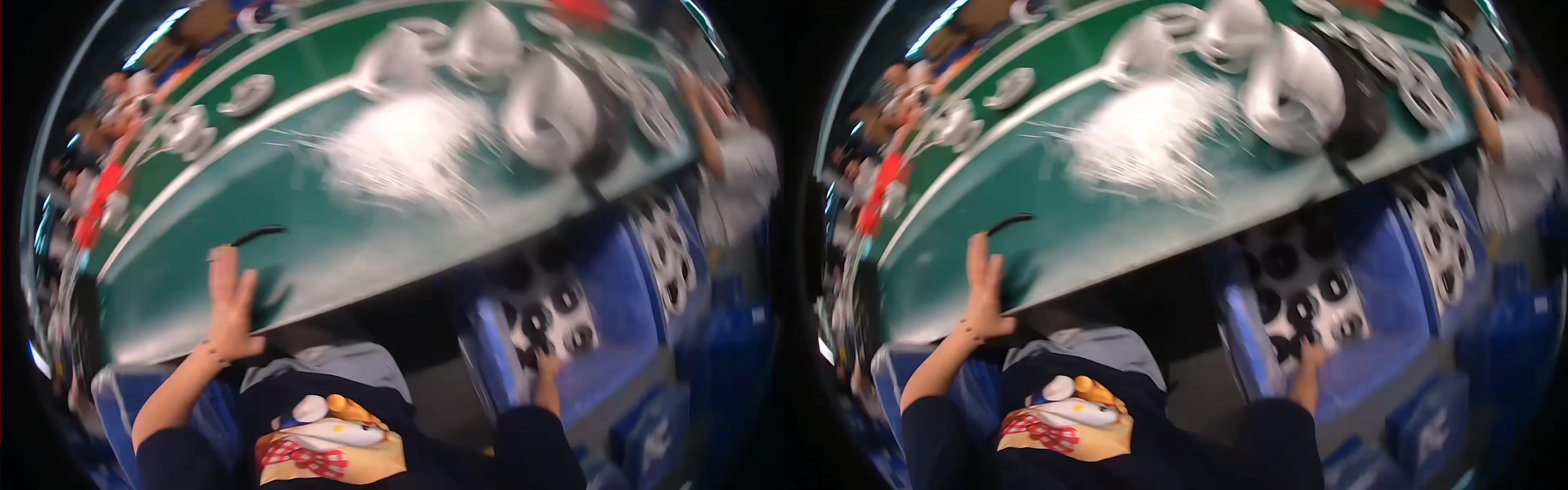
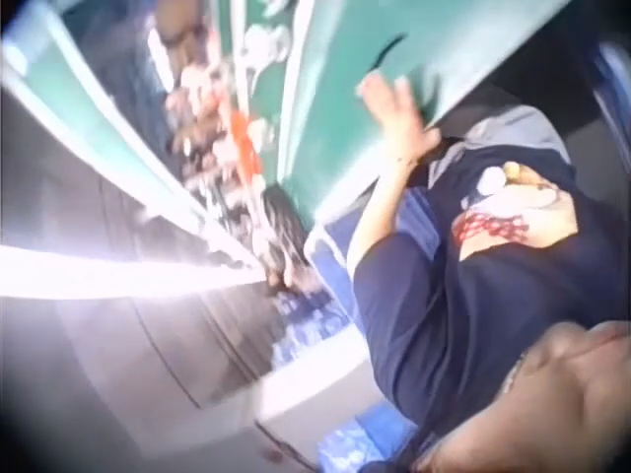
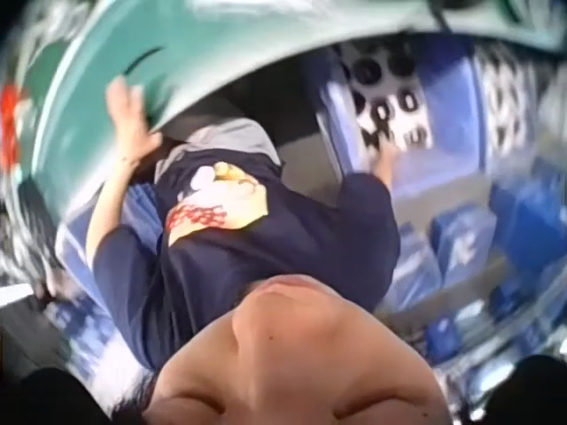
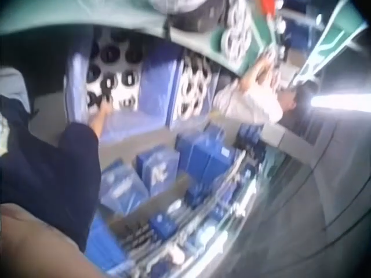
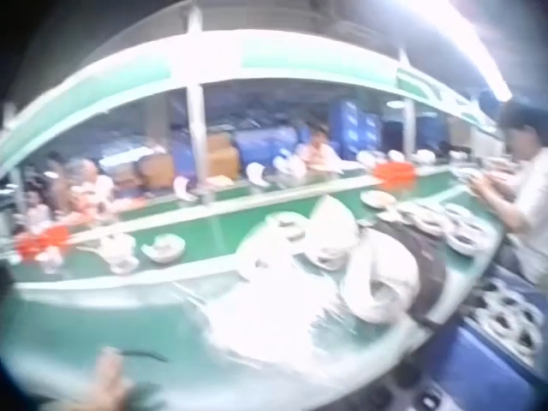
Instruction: Assembling circular device components and managing wiring on a factory production line.
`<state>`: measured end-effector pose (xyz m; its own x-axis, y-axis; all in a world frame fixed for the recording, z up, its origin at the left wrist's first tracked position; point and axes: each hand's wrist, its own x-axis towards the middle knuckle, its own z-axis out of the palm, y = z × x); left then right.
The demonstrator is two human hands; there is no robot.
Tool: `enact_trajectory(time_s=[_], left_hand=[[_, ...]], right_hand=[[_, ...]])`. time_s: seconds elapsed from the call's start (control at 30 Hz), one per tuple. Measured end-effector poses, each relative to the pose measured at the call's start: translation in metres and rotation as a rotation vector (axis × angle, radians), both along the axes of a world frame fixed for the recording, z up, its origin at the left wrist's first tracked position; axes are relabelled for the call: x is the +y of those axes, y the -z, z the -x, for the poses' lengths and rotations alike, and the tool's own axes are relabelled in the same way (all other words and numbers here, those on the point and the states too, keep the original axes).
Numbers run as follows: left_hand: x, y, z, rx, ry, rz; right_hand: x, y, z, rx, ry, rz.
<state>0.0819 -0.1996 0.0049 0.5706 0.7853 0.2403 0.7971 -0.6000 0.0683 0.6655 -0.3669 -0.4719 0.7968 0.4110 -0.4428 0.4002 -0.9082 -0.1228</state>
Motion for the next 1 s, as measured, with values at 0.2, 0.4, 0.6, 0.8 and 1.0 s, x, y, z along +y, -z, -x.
enact_trajectory(time_s=[0.2, 0.4, 0.6, 0.8, 1.0], left_hand=[[0.014, 0.012, -0.017, -0.004, 0.033, -0.100], [0.005, 0.015, -0.012, 0.012, 0.047, -0.114], [0.009, 0.019, -0.018, -0.013, 0.051, -0.100], [0.004, 0.009, 0.007, -0.020, 0.045, -0.063], [0.011, 0.009, 0.003, -0.102, 0.107, 0.052]], right_hand=[[0.006, 0.002, -0.007, 0.127, 0.333, -0.104], [0.023, -0.076, 0.000, 0.734, 0.656, -0.524], [0.023, -0.091, 0.038, 0.774, 0.135, -0.060], [0.039, -0.102, 0.076, 0.684, 0.013, -0.180], [0.024, -0.075, 0.033, 0.554, 0.119, -0.176]])
